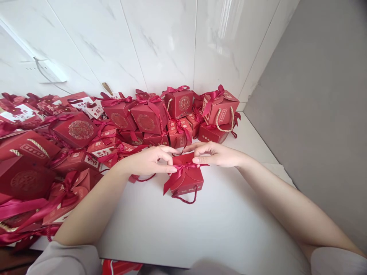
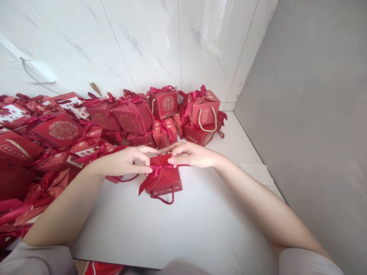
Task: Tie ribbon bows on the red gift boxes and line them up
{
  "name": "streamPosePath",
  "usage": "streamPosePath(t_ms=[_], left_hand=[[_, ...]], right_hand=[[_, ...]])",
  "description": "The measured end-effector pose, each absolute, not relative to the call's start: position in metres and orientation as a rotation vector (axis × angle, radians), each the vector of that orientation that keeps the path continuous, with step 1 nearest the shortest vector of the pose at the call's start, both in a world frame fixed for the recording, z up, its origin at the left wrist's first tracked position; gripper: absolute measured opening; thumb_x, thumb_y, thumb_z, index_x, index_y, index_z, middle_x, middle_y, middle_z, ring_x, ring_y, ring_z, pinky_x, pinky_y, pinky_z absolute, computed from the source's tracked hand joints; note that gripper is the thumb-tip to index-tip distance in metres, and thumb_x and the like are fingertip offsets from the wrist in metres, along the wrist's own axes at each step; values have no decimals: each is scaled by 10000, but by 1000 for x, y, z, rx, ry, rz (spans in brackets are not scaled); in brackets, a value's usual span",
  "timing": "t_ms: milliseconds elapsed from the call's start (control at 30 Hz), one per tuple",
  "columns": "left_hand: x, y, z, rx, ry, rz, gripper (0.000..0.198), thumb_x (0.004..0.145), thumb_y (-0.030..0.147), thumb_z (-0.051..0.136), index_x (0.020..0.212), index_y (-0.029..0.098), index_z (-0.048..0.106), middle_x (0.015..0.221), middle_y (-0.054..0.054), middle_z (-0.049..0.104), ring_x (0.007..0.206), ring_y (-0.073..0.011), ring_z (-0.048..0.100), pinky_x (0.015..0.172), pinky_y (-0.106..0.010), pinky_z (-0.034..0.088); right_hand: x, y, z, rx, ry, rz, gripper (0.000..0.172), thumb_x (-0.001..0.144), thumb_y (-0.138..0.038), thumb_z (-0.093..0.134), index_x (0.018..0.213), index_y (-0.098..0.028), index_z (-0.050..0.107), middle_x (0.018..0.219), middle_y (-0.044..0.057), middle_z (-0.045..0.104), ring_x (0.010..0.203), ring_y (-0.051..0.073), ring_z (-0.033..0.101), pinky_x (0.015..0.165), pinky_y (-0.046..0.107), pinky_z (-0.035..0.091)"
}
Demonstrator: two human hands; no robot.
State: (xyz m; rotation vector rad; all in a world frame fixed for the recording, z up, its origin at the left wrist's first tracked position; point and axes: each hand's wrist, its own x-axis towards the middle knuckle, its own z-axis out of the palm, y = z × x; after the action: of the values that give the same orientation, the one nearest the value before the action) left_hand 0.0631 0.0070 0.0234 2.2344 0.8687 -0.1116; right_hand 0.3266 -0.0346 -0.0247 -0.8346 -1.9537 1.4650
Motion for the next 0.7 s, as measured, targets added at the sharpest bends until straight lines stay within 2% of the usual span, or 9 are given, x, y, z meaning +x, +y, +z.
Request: streamPosePath(t_ms=[267, 433, 533, 567, 633, 700], left_hand=[[60, 13, 19, 2261, 884, -152, 357, 894, 535, 544, 794, 237, 713, 1449, 5, 511, 1340, -243, 477, 1087, -331, 387], [61, 14, 15, 2284, 901, -115, 380, 892, 540, 542, 749, 218, 685, 1426, -4, 524, 1299, -235, 507, 1058, -317, 406], [63, 12, 14, 2299, 934, -36, 412, 884, 560, 538, 717, 201, 652, 1423, -15, 522, 1176, -228, 584, 990, -330, 444], [63, 11, 13, 2303, 951, 32, 389, 882, 557, 541, 763, 206, 658, 1392, -27, 544, 1134, -222, 600, 972, -335, 452], [65, 8, 12, 2276, 1010, 204, 345, 872, 550, 563, 986, 236, 651, 1272, -53, 609, 1051, -208, 621, 921, -337, 472], [65, 6, 10, 2224, 1115, 338, 457, 852, 567, 587, 1180, 249, 570, 1097, -49, 656, 945, -194, 631, 836, -319, 490]], right_hand=[[329, -33, -28, -851, -2018, 1382, 387, 914, -497, 597, 715, -165, 616, 1127, 78, 639, 918, 178, 579, 797, 315, 447], [330, -34, -26, -877, -2048, 1334, 374, 923, -491, 584, 732, -170, 609, 1097, 74, 643, 907, 176, 573, 777, 305, 440], [331, -33, -26, -912, -2057, 1302, 400, 921, -518, 574, 725, -171, 609, 1096, 77, 643, 884, 176, 568, 758, 308, 443], [332, -33, -26, -922, -2057, 1296, 411, 922, -530, 567, 724, -171, 609, 1093, 77, 645, 875, 176, 566, 754, 310, 444], [333, -32, -25, -930, -2057, 1281, 417, 924, -542, 559, 735, -174, 613, 1081, 76, 648, 886, 181, 562, 762, 316, 447], [334, -32, -24, -932, -2055, 1267, 408, 921, -542, 565, 749, -176, 620, 1081, 75, 649, 926, 194, 562, 787, 325, 448]])
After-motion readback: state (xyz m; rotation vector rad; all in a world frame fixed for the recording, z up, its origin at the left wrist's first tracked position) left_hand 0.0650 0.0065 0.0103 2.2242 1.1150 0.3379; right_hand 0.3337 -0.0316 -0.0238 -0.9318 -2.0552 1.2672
